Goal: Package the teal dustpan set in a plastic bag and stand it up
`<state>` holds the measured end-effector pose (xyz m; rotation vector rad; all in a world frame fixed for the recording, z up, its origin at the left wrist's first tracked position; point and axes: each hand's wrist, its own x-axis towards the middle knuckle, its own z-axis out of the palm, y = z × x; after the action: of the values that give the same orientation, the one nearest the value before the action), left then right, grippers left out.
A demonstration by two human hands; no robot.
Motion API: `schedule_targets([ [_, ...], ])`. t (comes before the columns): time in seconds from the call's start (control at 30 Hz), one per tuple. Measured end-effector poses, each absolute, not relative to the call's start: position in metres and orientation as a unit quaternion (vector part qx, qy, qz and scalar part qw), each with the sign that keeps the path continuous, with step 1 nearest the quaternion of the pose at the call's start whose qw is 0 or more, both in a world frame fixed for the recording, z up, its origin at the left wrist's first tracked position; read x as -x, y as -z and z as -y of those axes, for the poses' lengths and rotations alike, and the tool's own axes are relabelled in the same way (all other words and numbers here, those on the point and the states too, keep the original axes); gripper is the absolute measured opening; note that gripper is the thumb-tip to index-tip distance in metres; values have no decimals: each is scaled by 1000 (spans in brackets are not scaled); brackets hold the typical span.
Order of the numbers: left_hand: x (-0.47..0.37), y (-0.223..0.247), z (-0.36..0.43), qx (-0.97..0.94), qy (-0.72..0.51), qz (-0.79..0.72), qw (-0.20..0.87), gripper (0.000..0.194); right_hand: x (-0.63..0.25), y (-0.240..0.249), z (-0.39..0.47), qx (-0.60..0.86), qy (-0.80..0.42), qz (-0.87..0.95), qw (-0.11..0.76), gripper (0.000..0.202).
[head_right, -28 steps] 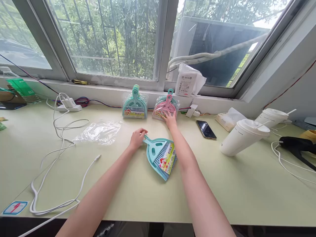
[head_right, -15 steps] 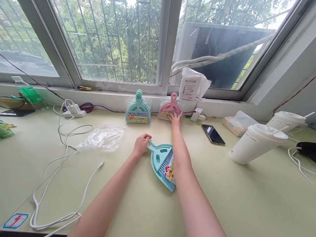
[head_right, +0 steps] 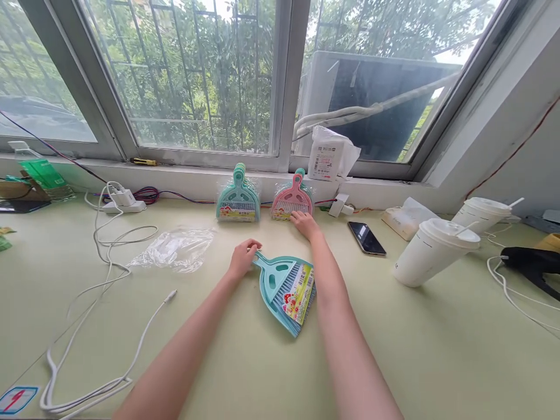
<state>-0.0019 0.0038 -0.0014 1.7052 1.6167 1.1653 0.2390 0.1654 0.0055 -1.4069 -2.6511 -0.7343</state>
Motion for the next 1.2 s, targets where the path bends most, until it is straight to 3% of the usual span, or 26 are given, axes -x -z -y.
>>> schedule_targets([
  [0.23, 1, -1, -2, -620, -428, -601, 264, 24, -219, -7, -179, 569, 211, 792, 63, 48],
  [0.63, 3, 0, -3, -600, -447, -593, 299, 24, -205, -1, -228, 694, 169, 684, 147, 68],
  [1.0, 3, 4, -7, -608, -442, -595, 286, 23, -216, 2, -213, 629, 204, 735, 148, 53],
  [1.2, 4, 6, -8, -619, -436, -593, 275, 21, -224, -1, -205, 546, 266, 786, 115, 56],
])
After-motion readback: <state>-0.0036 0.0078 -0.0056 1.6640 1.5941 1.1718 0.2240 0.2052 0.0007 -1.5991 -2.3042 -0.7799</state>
